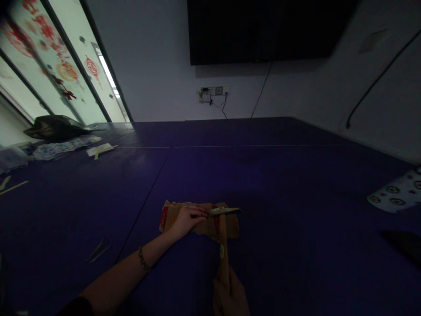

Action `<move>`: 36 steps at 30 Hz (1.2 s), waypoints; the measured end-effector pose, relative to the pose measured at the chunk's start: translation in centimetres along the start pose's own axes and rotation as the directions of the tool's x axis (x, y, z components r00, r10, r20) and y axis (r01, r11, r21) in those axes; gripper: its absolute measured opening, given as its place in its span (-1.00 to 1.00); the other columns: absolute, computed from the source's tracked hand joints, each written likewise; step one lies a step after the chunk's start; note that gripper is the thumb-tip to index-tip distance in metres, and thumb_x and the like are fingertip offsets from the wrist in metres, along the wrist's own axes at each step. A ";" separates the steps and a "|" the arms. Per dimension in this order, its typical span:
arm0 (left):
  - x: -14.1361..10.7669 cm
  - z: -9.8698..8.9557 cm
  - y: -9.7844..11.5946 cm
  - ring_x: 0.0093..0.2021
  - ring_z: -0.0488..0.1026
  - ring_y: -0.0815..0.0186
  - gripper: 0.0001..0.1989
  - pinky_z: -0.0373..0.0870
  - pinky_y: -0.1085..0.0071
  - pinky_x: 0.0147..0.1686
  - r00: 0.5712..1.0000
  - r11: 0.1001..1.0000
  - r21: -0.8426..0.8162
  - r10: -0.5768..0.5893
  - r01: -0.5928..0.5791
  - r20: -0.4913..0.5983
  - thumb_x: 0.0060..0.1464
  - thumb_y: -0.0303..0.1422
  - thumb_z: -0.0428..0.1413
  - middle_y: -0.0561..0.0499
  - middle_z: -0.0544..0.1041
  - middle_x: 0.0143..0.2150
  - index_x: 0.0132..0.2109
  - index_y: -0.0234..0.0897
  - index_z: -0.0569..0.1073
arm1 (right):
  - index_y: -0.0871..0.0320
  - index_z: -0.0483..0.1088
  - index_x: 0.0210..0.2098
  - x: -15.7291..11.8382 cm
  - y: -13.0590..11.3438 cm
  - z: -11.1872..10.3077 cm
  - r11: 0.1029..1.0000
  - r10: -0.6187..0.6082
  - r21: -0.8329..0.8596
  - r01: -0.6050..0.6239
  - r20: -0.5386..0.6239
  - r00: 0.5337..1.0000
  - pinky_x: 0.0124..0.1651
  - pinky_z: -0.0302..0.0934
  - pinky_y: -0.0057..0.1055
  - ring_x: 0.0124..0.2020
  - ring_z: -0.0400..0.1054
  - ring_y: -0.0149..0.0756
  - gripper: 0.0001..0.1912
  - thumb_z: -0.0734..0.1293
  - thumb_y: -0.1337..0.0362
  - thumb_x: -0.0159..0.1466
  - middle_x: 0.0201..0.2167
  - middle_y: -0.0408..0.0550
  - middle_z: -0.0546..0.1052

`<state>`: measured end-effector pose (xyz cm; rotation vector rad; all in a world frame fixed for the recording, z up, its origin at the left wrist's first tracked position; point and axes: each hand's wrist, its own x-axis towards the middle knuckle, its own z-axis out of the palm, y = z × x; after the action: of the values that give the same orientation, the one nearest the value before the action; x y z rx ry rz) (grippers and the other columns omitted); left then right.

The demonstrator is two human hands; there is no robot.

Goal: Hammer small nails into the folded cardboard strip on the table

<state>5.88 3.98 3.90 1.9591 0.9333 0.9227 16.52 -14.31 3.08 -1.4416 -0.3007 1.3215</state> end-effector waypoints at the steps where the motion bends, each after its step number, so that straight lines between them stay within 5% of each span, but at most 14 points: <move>1: 0.0 0.0 0.1 -0.24 0.47 0.28 -0.94 0.38 0.37 -0.17 1.000 1.000 -0.005 0.011 -0.011 0.000 -0.10 -0.43 0.16 -0.01 0.56 -0.33 -0.43 -0.24 0.55 | 0.13 0.22 -0.17 0.0 0.0 0.0 1.000 -0.005 0.007 0.005 -0.003 1.000 -0.62 0.16 -0.55 -0.67 0.23 -0.48 -0.34 0.46 0.05 -0.21 -0.60 -0.24 0.37; 14: -0.1 0.6 -0.3 -0.26 0.47 0.26 -0.94 0.39 0.40 -0.24 0.998 0.995 -0.093 0.031 -0.036 -0.053 -0.13 -0.44 0.19 -0.02 0.53 -0.46 -0.51 -0.28 0.54 | 0.13 0.26 -0.20 0.0 0.4 -0.1 0.998 -0.061 -0.012 0.061 -0.010 0.998 -0.58 0.16 -0.58 -0.60 0.26 -0.48 -0.40 0.44 0.03 -0.18 -0.52 -0.21 0.41; 36: -0.5 0.8 -0.6 -0.28 0.49 0.28 -0.94 0.40 0.37 -0.21 0.997 0.999 -0.027 0.035 -0.037 -0.074 -0.10 -0.41 0.18 -0.02 0.57 -0.31 -0.44 -0.23 0.56 | 0.15 0.26 -0.19 0.1 0.4 -0.1 0.997 -0.079 -0.025 0.079 -0.016 0.997 -0.53 0.24 -0.51 -0.57 0.33 -0.38 -0.35 0.44 -0.03 -0.19 -0.54 -0.16 0.42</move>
<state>6.20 3.54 2.90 1.9346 0.9239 1.0292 16.47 -14.46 2.65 -1.4460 -0.3602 1.2451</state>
